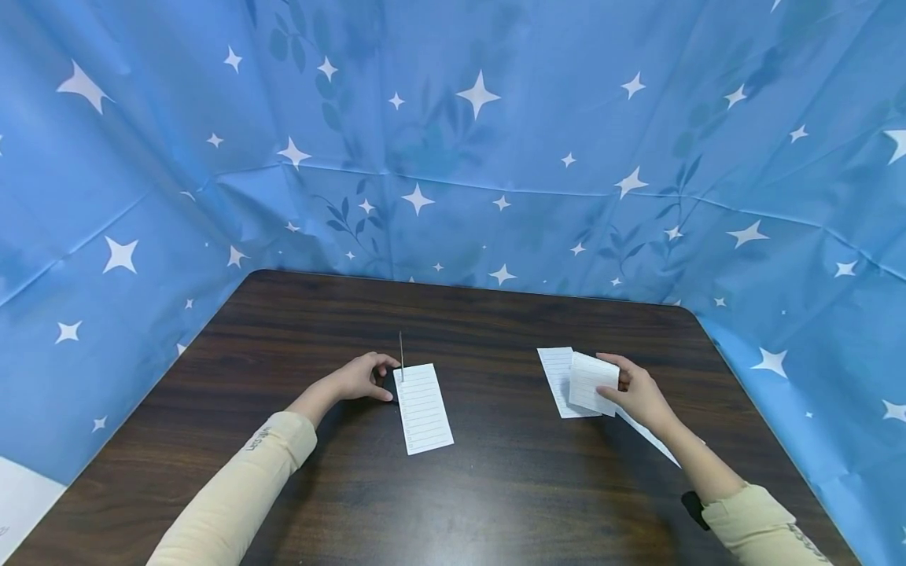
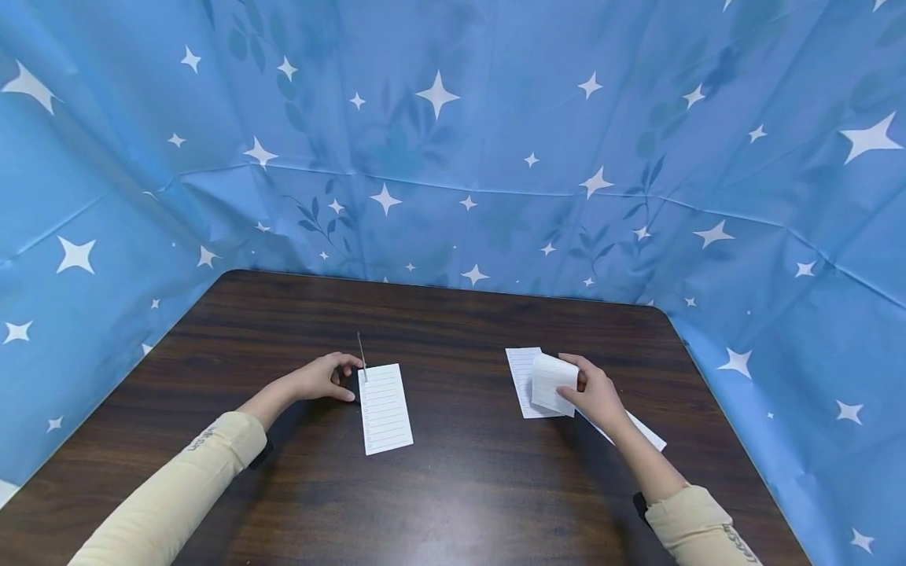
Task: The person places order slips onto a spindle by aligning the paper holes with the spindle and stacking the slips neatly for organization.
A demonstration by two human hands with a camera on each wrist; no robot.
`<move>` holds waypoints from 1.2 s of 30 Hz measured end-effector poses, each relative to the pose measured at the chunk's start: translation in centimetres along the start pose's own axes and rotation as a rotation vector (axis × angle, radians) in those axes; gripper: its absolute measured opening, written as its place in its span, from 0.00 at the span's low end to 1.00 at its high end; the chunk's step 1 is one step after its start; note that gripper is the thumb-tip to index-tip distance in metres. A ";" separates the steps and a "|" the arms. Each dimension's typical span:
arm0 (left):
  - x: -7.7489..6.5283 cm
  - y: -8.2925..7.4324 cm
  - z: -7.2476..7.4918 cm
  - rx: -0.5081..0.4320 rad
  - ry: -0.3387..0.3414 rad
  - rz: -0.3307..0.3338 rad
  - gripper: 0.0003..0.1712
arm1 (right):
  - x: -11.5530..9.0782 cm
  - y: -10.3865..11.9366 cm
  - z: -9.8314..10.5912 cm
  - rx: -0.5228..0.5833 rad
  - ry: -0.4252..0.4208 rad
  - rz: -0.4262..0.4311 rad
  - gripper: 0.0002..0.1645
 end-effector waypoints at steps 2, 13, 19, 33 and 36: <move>0.0 0.0 0.1 0.001 0.000 0.003 0.33 | 0.0 0.7 -0.1 -0.017 -0.009 0.020 0.34; -0.3 -0.4 0.1 -0.013 0.004 0.002 0.32 | 0.1 2.8 -1.1 -0.092 -0.053 0.169 0.28; -0.3 -0.4 0.1 -0.025 0.002 0.007 0.32 | 0.1 3.3 -1.5 -0.087 -0.021 0.140 0.30; -0.3 -0.4 0.2 -0.028 0.007 0.001 0.32 | 0.0 5.5 -1.5 -0.051 -0.147 0.179 0.13; -0.2 -0.3 0.1 -0.034 0.013 -0.008 0.32 | 0.0 5.8 -1.5 -0.036 -0.169 0.168 0.20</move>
Point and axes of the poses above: each hand's wrist, its own x-axis towards the middle knuckle, its own z-axis out of the back of the hand, y = z × x, the point moved 5 cm from there along x, towards the middle knuckle, and after that the axes turned 4 degrees about -x, right-handed, at the moved point
